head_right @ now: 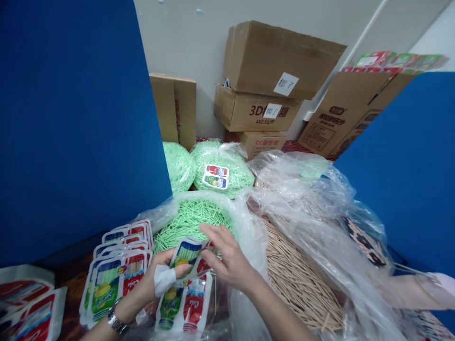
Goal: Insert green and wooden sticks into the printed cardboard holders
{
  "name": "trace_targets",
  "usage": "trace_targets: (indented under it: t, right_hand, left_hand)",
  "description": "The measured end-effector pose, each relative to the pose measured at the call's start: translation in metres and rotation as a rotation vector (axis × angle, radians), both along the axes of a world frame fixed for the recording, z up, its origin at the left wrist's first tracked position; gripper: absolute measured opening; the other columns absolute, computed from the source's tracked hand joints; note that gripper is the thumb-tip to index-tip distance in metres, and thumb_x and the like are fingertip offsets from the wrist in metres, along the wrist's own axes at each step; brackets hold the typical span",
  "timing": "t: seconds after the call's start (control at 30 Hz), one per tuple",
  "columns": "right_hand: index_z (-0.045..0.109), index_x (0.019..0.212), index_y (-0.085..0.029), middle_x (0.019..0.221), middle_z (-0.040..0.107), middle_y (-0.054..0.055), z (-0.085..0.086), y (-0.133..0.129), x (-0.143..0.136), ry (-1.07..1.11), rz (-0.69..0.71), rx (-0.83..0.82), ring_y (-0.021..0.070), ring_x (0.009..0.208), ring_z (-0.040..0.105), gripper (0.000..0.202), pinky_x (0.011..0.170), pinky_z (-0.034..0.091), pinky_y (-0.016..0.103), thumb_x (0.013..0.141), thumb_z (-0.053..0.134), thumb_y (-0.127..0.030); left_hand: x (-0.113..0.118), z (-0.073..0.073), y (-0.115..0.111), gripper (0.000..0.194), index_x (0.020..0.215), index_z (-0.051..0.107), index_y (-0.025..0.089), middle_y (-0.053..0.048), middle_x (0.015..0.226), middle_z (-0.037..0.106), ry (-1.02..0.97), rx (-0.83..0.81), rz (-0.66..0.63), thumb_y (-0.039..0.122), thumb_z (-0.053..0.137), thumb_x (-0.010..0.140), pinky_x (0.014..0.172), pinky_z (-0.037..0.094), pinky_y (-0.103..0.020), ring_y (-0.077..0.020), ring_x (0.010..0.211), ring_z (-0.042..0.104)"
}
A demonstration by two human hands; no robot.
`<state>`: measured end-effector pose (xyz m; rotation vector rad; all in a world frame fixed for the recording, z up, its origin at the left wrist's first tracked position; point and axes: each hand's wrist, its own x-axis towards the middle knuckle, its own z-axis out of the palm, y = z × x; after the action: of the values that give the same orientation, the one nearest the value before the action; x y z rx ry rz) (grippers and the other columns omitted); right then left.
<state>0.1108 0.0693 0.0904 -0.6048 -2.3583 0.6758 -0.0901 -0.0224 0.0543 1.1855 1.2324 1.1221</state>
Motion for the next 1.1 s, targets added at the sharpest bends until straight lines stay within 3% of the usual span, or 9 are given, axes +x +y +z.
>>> trace_targets:
  t: [0.1,0.23,0.4,0.6,0.7,0.8,0.93,1.03,1.1]
  right_hand:
    - [0.049,0.131,-0.022,0.112,0.065,0.009,-0.003,0.007,0.0,-0.019,-0.036,-0.212,0.0214,0.102,0.061,0.041,0.085,0.05,0.035,0.092,0.054,-0.032]
    - [0.063,0.092,-0.019,0.083,0.065,0.003,-0.01,0.001,-0.013,0.007,-0.043,-0.312,0.0165,0.078,0.061,0.018,0.073,0.048,0.029,0.092,0.053,-0.034]
    - [0.047,0.125,-0.022,0.095,0.063,0.004,-0.037,-0.005,-0.019,0.016,0.053,-0.571,0.0152,0.079,0.062,0.035,0.07,0.049,0.027,0.097,0.039,-0.042]
    - [0.062,0.104,-0.018,0.099,0.064,0.012,-0.083,-0.01,-0.019,-0.756,-0.056,-0.163,0.028,0.093,0.061,0.042,0.077,0.048,0.035,0.079,0.065,-0.051]
    - [0.063,0.101,-0.016,0.102,0.064,0.014,-0.095,-0.017,-0.026,-0.902,-0.062,-0.052,0.0316,0.098,0.06,0.049,0.077,0.046,0.036,0.072,0.071,-0.055]
    - [0.062,0.1,-0.017,0.1,0.067,0.012,-0.1,-0.019,-0.031,-0.886,-0.079,-0.123,0.0272,0.095,0.063,0.038,0.076,0.045,0.032,0.079,0.067,-0.049]
    - [0.063,0.093,-0.02,0.096,0.07,0.008,-0.1,-0.015,-0.03,-0.842,-0.111,-0.162,0.0239,0.091,0.065,0.016,0.071,0.042,0.028,0.091,0.053,-0.033]
    - [0.062,0.098,-0.022,0.09,0.071,0.008,-0.094,-0.013,-0.027,-0.845,-0.153,-0.15,0.023,0.084,0.066,0.019,0.067,0.04,0.027,0.095,0.044,-0.027]
    - [0.06,0.099,-0.022,0.086,0.07,0.007,-0.085,-0.013,-0.025,-0.812,-0.19,-0.155,0.021,0.077,0.065,0.02,0.064,0.038,0.026,0.096,0.041,-0.028]
  left_hand:
    - [0.001,0.003,-0.001,0.027,0.099,0.065,0.014,-0.004,0.086,0.068,-0.107,-0.017,0.031,0.03,0.07,0.078,0.067,0.047,-0.026,-0.0179,0.075,0.06]
    - [0.001,0.005,-0.004,0.037,0.11,0.063,0.014,-0.007,0.097,0.071,-0.114,0.014,0.062,0.028,0.072,0.076,0.077,0.051,-0.031,-0.0219,0.086,0.064]
    - [-0.023,0.0,-0.033,0.032,0.092,0.07,0.011,-0.009,0.087,0.075,-0.026,-0.114,0.153,0.032,0.076,0.069,0.071,0.054,-0.033,-0.0241,0.077,0.067]
    - [-0.088,-0.034,-0.097,0.035,0.084,0.07,0.012,-0.011,0.08,0.076,0.2,-0.325,0.357,0.042,0.074,0.067,0.067,0.057,-0.038,-0.0309,0.073,0.069]
    - [-0.114,-0.055,-0.113,0.036,0.086,0.07,0.014,-0.011,0.09,0.073,0.654,-0.145,0.537,0.048,0.066,0.073,0.084,0.052,-0.044,-0.034,0.088,0.065]
    - [-0.13,-0.07,-0.117,0.055,0.101,0.066,0.009,-0.018,0.106,0.064,1.138,-0.082,0.662,0.058,0.056,0.078,0.09,0.047,-0.05,-0.0377,0.099,0.058]
    - [-0.13,-0.078,-0.112,0.083,0.129,0.048,-0.002,-0.029,0.125,0.053,1.337,-0.146,0.726,0.066,0.045,0.081,0.098,0.04,-0.055,-0.0429,0.115,0.05]
    - [-0.116,-0.069,-0.106,0.091,0.141,0.034,0.001,-0.03,0.147,0.029,1.347,-0.053,0.853,0.065,0.049,0.079,0.108,0.027,-0.058,-0.0459,0.134,0.03]
    - [-0.099,-0.059,-0.097,0.086,0.143,0.033,0.005,-0.026,0.151,0.027,1.254,0.073,0.815,0.058,0.056,0.079,0.112,0.022,-0.055,-0.0427,0.138,0.026]
